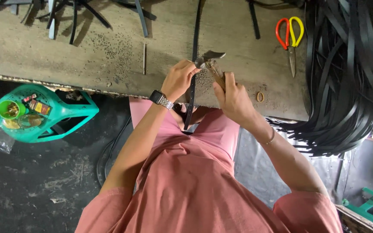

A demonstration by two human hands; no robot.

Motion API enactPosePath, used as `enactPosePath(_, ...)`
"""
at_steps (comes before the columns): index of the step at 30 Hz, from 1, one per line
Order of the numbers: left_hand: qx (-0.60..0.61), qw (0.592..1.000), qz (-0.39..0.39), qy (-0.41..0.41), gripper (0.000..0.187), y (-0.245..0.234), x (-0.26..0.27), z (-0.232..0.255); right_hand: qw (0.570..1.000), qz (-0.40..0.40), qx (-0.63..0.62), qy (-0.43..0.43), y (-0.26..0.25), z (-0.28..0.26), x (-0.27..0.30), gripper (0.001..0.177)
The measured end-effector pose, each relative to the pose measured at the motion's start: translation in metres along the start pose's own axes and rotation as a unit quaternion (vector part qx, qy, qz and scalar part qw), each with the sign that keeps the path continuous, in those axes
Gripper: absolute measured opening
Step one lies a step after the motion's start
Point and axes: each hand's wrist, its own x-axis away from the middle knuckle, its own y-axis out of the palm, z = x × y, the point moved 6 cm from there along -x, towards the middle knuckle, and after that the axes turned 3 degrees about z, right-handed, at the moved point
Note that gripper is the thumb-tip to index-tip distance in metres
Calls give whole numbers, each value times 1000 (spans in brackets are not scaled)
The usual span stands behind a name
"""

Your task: The person is using a hammer and a punch to create holes or attach components to a long black leather strip on a low wooden workbench.

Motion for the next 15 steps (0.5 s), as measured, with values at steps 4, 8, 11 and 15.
enactPosePath(4,75,997,-13,-27,10,-4,-6,9,1000,2,-12,-2,0,3,0,36)
enactPosePath(8,57,998,-6,-6,10,-5,-6,10,999,32,-24,-24,-16,-5,2,35)
enactPosePath(11,45,999,-2,16,13,-7,-13,14,996,60,-48,-39,-27,-9,1,33)
enactPosePath(15,52,999,5,13,9,-3,-8,12,998,51,-46,-17,-20,-2,2,35)
